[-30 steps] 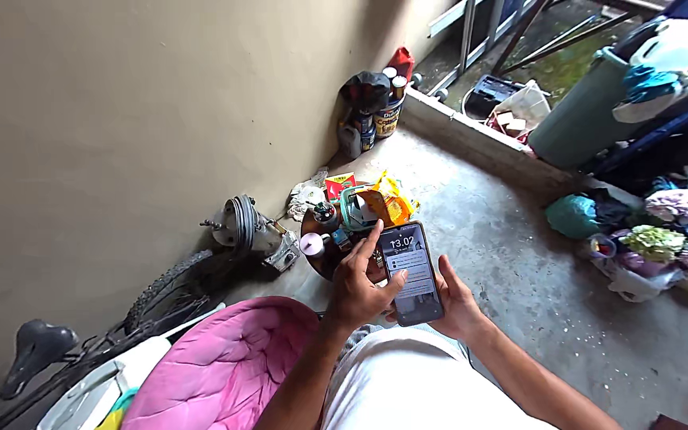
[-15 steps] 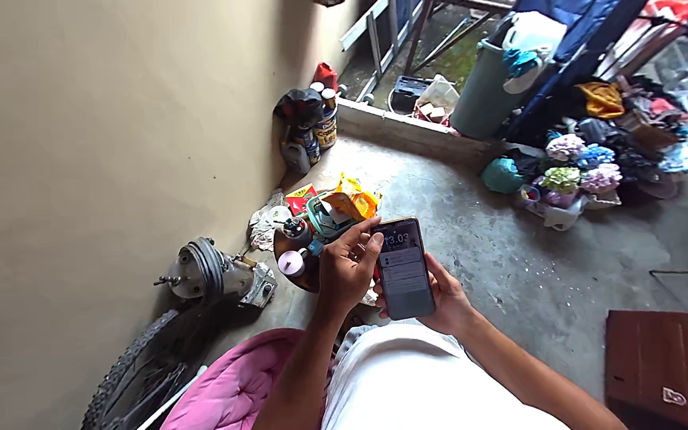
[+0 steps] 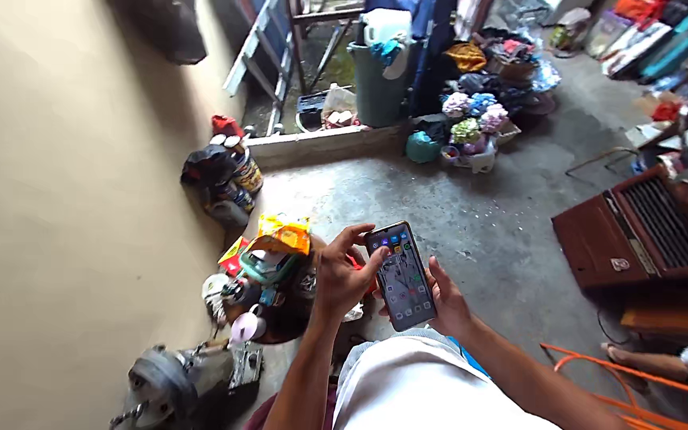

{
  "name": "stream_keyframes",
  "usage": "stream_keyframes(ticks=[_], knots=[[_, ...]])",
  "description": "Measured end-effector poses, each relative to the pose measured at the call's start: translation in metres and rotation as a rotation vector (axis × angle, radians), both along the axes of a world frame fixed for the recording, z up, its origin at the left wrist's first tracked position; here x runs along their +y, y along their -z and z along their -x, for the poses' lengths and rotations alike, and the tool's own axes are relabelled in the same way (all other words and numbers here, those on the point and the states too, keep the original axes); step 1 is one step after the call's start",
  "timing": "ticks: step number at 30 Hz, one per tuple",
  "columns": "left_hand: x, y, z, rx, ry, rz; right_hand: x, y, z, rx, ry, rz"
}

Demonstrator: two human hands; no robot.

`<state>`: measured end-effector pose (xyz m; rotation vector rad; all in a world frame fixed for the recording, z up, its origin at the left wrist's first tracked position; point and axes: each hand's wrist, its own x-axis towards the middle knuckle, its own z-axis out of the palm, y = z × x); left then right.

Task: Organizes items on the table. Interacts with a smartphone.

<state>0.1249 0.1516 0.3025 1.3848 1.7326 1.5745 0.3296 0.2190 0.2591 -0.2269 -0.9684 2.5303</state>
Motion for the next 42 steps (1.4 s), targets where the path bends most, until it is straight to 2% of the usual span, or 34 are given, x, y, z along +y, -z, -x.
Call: stream_keyframes(ticks=[3, 7, 11, 14, 18, 22, 26, 31, 36, 42], knots=[[0.033, 0.014, -0.043, -0.075, 0.237, 0.02, 0.022, -0.006, -0.057, -0.098, 0.25, -0.018], [0.058, 0.057, -0.103, -0.173, 0.412, 0.152, 0.047, -0.018, -0.151, -0.123, 0.414, 0.009], [0.055, 0.102, -0.156, -0.155, 0.594, 0.431, 0.045, -0.023, -0.237, -0.179, 0.696, 0.014], [0.049, 0.132, -0.182, -0.133, 0.77, 0.662, 0.036, -0.02, -0.281, -0.212, 0.894, 0.036], [0.046, 0.143, -0.212, -0.124, 0.916, 0.816, 0.017, -0.022, -0.316, -0.29, 1.111, 0.097], [0.059, 0.138, -0.225, -0.071, 0.986, 0.811, 0.002, -0.014, -0.334, -0.231, 1.212, 0.068], [0.07, 0.131, -0.218, 0.012, 1.038, 0.795, -0.007, -0.016, -0.333, -0.209, 1.298, 0.051], [0.066, 0.13, -0.188, 0.087, 1.085, 0.772, -0.015, -0.027, -0.313, -0.273, 1.382, 0.079], [0.05, 0.137, -0.149, 0.114, 1.102, 0.822, -0.022, -0.024, -0.288, -0.169, 1.408, 0.031], [0.033, 0.146, -0.112, 0.157, 1.106, 0.873, -0.025, -0.025, -0.26, -0.155, 1.437, 0.035]])
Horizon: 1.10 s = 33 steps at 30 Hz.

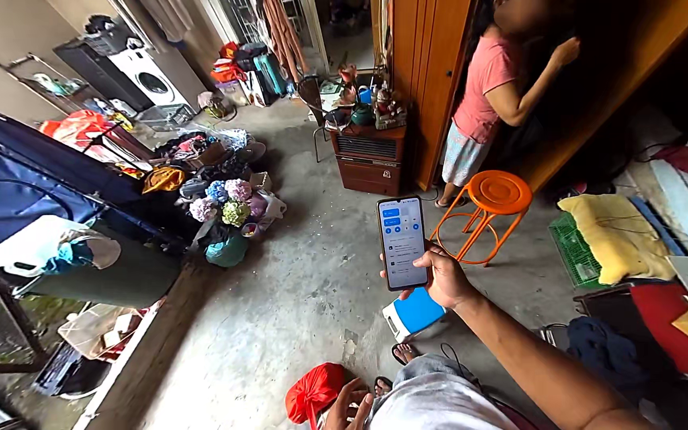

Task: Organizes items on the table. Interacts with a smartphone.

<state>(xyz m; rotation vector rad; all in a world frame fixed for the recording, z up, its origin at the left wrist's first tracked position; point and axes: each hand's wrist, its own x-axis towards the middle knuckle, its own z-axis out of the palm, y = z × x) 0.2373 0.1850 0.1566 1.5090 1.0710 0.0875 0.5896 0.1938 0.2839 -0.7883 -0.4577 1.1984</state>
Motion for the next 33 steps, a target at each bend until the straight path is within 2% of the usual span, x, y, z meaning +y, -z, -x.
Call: stream_keyframes(ticks=[7, 11, 16, 27, 33], knots=[[0.003, 0.008, 0.019, 0.044, 0.036, -0.019, 0.002, -0.007, 0.01, 0.028, 0.008, 0.104], [0.011, 0.008, 0.016, 0.055, 0.066, -0.015, 0.019, 0.004, -0.025, 0.043, 0.03, 0.182], [0.019, 0.018, 0.012, 0.072, 0.131, -0.037, 0.023, 0.019, -0.064, 0.042, 0.161, 0.241], [0.032, 0.033, -0.011, 0.118, 0.199, 0.004, -0.008, -0.011, -0.049, -0.034, 0.225, 0.256], [0.033, 0.031, -0.02, 0.073, 0.182, 0.019, -0.013, -0.016, -0.045, -0.062, 0.228, 0.235]])
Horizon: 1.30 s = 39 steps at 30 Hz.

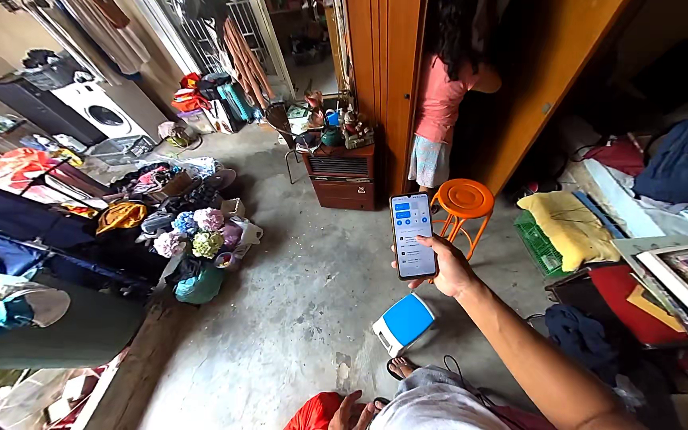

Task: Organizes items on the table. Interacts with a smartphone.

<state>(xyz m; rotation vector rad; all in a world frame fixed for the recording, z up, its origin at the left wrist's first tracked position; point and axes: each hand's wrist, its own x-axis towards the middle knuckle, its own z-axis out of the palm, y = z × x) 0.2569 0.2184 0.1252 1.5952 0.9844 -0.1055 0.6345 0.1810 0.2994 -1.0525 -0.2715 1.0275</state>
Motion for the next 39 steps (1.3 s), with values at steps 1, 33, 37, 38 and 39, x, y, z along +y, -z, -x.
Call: stream_keyframes(ticks=[1, 33, 37, 38, 39], knots=[[0.001, -0.001, -0.001, -0.02, -0.004, 0.017, -0.001, -0.001, 0.001, 0.019, -0.021, -0.014], [0.074, -0.159, -0.113, -1.014, -0.112, 0.301, 0.001, 0.014, 0.09, -0.076, -0.466, -0.242], [0.074, -0.159, -0.112, -1.013, -0.15, 0.29, 0.005, 0.015, 0.09, -0.043, -0.478, -0.268], [0.073, -0.158, -0.112, -1.011, -0.161, 0.291, 0.006, 0.016, 0.09, -0.034, -0.478, -0.27], [0.073, -0.158, -0.112, -1.011, -0.172, 0.291, 0.007, 0.017, 0.09, -0.025, -0.474, -0.263]])
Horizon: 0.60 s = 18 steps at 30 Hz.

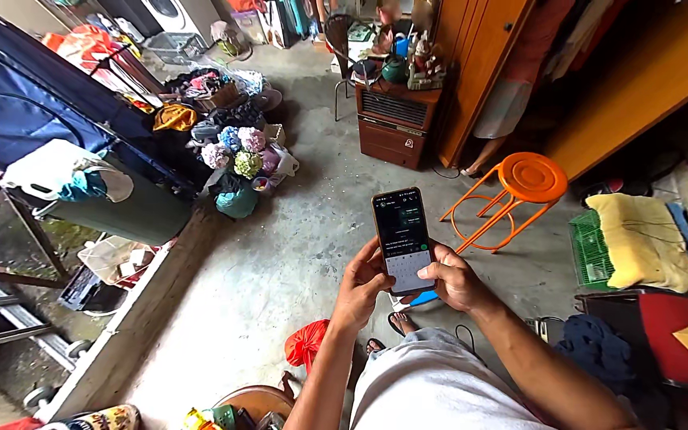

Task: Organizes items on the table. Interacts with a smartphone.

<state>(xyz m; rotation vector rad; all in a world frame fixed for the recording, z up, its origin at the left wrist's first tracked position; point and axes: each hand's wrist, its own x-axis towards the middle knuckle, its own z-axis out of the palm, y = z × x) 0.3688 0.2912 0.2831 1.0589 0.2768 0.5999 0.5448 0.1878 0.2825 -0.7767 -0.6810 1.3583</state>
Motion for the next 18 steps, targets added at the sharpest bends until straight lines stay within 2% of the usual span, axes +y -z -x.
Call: stream_keyframes(ticks=[4, 10, 18], knots=[[-0.0016, 0.0007, -0.0024, 0.004, -0.028, 0.015, 0.0043, -0.0024, 0.002, -0.023, 0.046, 0.084], [-0.0065, -0.0007, -0.0085, 0.01, -0.08, 0.016, 0.0081, 0.0006, 0.0043, -0.112, 0.099, 0.042], [-0.0047, -0.0002, -0.0098, 0.001, -0.089, -0.027, 0.0084, 0.0031, -0.0033, -0.013, 0.048, 0.032]])
